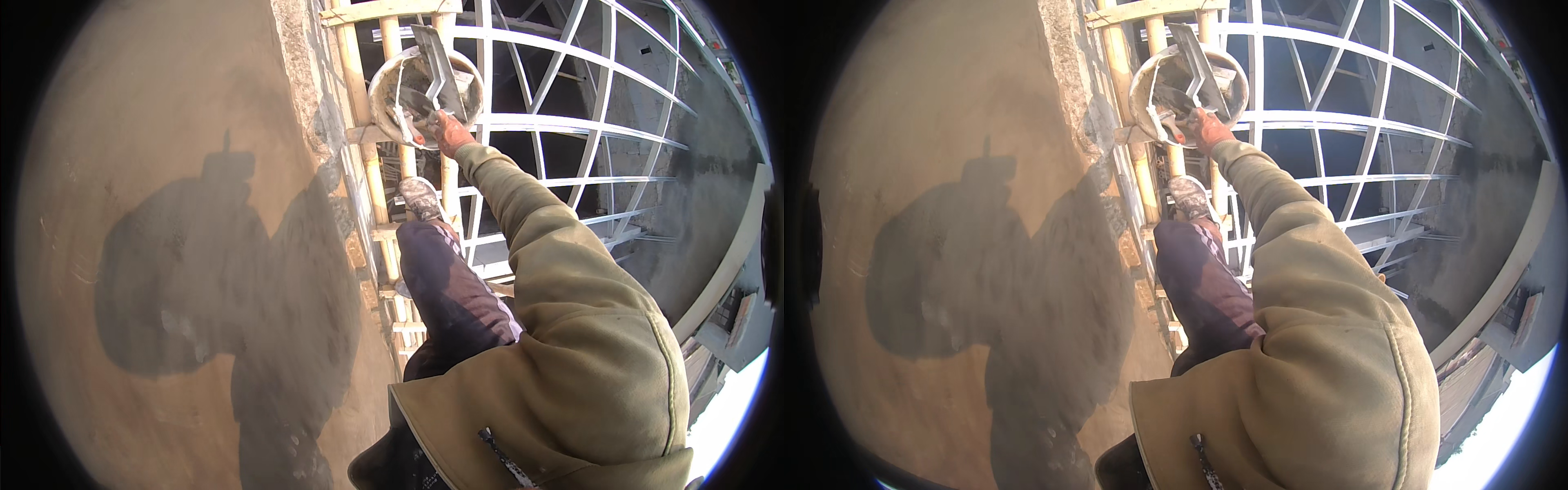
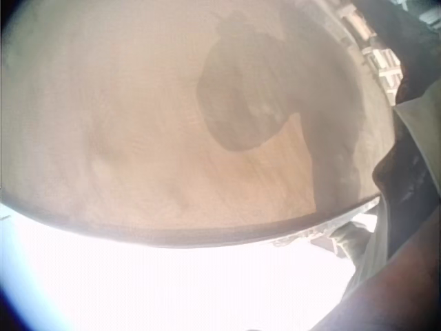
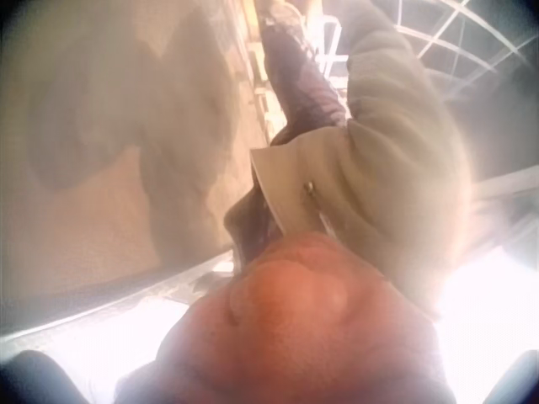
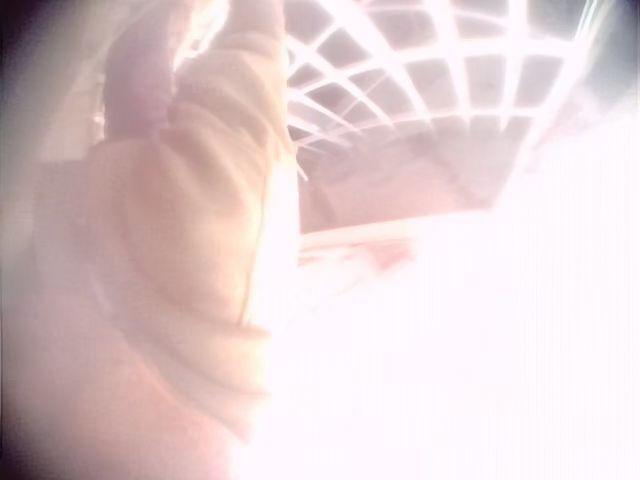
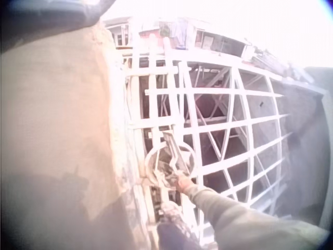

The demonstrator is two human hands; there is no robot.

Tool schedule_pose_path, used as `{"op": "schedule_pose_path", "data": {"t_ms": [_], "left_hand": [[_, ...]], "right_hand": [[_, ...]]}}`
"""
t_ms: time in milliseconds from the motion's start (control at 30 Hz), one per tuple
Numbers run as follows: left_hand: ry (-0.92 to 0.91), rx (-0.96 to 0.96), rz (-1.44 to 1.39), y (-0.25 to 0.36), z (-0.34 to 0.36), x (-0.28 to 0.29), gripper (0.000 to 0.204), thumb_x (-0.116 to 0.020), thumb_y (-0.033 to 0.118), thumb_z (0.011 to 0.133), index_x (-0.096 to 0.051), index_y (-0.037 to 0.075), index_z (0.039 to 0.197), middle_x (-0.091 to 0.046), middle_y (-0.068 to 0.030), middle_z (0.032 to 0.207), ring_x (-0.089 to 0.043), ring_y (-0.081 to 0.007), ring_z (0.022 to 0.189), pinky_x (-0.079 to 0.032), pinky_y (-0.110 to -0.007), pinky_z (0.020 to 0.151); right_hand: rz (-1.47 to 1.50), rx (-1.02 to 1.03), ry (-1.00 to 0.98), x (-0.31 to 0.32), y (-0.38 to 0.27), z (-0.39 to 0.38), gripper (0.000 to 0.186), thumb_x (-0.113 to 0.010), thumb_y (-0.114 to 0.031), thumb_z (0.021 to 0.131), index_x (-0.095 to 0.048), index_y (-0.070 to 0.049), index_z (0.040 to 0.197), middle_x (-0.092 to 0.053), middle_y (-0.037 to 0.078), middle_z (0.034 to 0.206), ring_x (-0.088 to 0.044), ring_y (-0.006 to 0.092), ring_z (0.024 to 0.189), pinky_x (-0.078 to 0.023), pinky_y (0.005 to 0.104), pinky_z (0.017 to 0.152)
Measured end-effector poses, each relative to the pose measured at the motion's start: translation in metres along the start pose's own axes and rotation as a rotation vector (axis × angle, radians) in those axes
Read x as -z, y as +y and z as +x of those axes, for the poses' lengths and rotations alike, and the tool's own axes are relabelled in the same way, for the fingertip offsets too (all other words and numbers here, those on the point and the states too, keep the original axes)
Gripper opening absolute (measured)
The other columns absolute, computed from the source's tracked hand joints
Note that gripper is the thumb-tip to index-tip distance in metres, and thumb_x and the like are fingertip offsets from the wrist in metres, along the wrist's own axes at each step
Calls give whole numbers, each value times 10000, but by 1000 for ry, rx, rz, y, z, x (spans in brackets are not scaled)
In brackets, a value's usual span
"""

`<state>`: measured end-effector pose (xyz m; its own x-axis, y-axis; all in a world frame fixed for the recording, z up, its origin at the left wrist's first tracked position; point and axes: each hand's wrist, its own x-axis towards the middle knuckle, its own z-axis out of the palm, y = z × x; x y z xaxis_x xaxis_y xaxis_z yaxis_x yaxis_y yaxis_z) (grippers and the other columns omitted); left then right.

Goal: The person applies cement to a roof edge using a trowel, brushes the surface with a hand brush, and smooths the material with a flat tool.

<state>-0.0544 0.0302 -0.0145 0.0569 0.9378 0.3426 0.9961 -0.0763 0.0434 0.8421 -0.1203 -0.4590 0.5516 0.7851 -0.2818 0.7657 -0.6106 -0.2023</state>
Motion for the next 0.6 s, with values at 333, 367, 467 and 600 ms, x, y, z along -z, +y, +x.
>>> {"op": "schedule_pose_path", "data": {"t_ms": [333, 367, 467, 600], "left_hand": [[-12, -4, 37, 6, 12, -3, 706, -549, 478, 1058, -451, -21, 1548, -559, -272, 1465, -582, -441, 1306, -478, -491, 1112], [-12, -8, 39, 7, 14, -2, 706, -548, 479, 1059, -452, -22, 1548, -559, -272, 1466, -582, -441, 1307, -478, -491, 1113], [-23, -10, 57, 6, 14, 0, 706, -546, 481, 1062, -452, -25, 1546, -557, -273, 1471, -582, -441, 1309, -478, -490, 1113], [-28, -12, 63, 10, 17, 0, 707, -543, 483, 1067, -453, -29, 1545, -555, -275, 1477, -582, -440, 1313, -477, -488, 1114]], "right_hand": [[-213, 246, -8, 77, -46, -2, 365, -646, -246, 958, -702, -258, 1318, -657, 82, 1249, -532, 280, 1231, -450, 477, 1010], [-202, 270, -128, 71, -46, 10, 266, -732, -306, 936, -748, -147, 1148, -689, 59, 1188, -519, 263, 1234, -438, 484, 1000], [-297, 194, -395, 95, -66, 26, 275, -744, -313, 927, -761, -136, 1137, -731, 51, 1185, -514, 261, 1263, -407, 509, 1016], [-425, 236, -500, 122, -83, 25, 362, -661, -205, 962, -729, -192, 1317, -748, 42, 1252, -496, 263, 1393, -356, 573, 1092]]}}
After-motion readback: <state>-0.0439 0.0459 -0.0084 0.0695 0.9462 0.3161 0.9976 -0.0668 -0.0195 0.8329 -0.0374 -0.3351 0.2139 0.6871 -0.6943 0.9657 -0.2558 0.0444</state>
